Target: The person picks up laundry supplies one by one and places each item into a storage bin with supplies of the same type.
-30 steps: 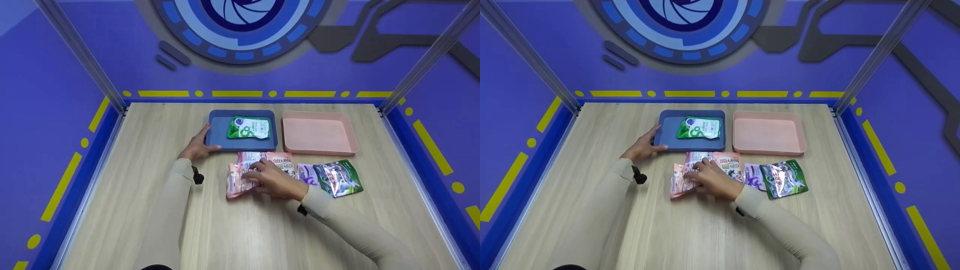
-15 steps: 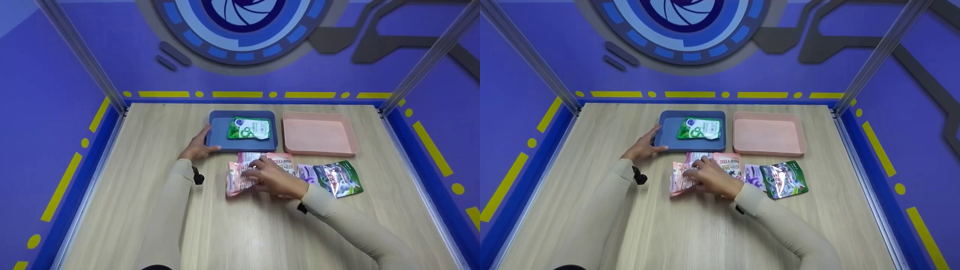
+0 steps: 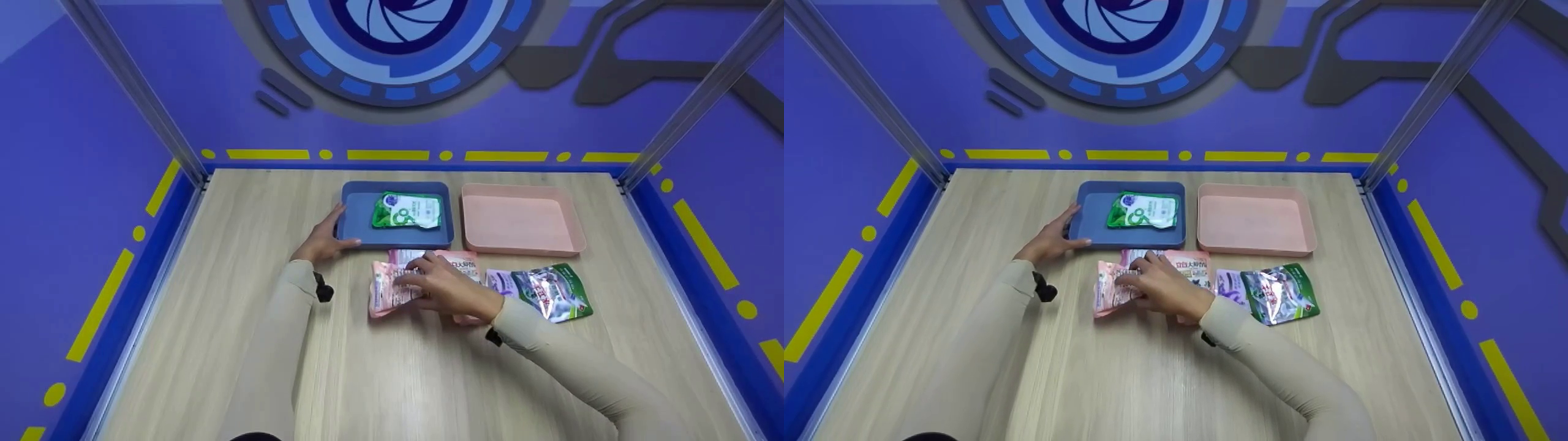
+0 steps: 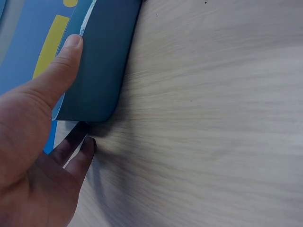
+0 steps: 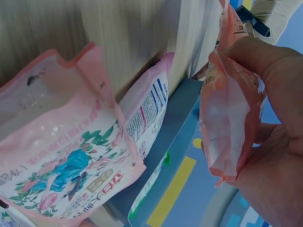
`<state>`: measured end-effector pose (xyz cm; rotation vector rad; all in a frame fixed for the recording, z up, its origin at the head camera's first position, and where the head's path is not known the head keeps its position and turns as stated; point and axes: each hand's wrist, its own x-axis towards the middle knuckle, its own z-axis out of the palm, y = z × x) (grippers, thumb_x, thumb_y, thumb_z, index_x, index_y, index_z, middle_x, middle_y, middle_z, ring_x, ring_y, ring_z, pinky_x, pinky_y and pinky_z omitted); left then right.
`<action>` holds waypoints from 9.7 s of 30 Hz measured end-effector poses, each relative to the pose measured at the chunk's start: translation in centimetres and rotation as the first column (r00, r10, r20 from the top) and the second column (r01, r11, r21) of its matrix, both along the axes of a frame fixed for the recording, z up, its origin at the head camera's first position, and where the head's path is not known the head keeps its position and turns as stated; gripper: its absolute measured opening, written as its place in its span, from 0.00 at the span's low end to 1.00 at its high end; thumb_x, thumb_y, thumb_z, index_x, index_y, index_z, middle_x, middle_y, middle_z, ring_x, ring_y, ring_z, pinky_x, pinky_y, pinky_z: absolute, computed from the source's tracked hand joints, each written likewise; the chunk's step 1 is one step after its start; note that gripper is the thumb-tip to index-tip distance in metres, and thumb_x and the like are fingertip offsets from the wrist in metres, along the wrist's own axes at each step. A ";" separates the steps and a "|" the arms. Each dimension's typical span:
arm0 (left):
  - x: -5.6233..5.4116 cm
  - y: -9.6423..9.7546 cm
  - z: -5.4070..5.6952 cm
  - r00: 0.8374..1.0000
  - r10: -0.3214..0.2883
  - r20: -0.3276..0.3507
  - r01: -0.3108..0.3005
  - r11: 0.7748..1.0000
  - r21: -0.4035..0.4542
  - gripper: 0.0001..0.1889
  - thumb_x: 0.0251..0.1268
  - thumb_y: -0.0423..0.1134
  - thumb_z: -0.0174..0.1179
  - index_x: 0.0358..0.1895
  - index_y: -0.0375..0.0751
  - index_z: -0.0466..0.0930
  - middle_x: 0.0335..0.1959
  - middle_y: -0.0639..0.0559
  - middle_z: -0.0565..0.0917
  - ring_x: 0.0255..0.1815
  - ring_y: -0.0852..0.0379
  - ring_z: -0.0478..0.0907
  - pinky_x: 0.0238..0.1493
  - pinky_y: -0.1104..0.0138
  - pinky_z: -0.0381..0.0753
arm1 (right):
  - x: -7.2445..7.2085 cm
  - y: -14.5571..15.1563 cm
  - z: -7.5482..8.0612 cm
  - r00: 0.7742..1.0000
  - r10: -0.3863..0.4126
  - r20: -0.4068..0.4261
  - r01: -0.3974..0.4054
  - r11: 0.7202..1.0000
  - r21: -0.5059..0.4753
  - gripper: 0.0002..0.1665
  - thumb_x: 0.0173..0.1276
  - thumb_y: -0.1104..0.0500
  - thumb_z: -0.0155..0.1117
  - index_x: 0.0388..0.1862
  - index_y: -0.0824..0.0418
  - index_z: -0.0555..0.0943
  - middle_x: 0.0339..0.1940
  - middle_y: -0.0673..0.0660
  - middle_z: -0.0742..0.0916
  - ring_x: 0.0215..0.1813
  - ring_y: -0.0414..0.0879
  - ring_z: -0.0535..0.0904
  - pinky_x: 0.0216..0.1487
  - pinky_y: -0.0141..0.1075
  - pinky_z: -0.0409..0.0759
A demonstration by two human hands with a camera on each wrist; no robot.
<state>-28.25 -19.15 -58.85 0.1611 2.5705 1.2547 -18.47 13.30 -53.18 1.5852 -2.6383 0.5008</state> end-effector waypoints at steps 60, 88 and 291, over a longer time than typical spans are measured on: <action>0.0 0.2 0.0 1.000 0.026 0.006 -0.026 1.000 -0.007 0.54 0.64 0.48 0.73 0.85 0.50 0.44 0.86 0.51 0.40 0.85 0.46 0.40 0.82 0.52 0.45 | -2.1 -0.1 0.4 0.997 -0.065 0.028 0.065 0.998 -0.011 0.31 0.64 0.58 0.77 0.66 0.45 0.82 0.61 0.55 0.83 0.57 0.51 0.73 0.55 0.46 0.79; 0.2 0.1 0.2 0.999 0.040 0.022 -0.040 0.999 0.010 0.53 0.65 0.48 0.73 0.85 0.52 0.45 0.86 0.53 0.41 0.85 0.46 0.40 0.82 0.51 0.46 | -4.1 0.4 0.6 0.993 -0.113 -0.022 0.112 0.992 -0.050 0.30 0.63 0.62 0.75 0.65 0.49 0.83 0.61 0.59 0.83 0.56 0.53 0.75 0.51 0.47 0.81; 0.0 0.3 0.0 1.000 0.029 0.009 -0.029 1.000 0.001 0.52 0.65 0.46 0.72 0.85 0.48 0.46 0.86 0.54 0.39 0.85 0.49 0.38 0.83 0.53 0.45 | -15.7 -1.5 -1.3 0.926 -0.370 0.076 0.345 0.910 0.228 0.36 0.70 0.45 0.71 0.75 0.47 0.74 0.70 0.65 0.78 0.67 0.68 0.71 0.66 0.71 0.66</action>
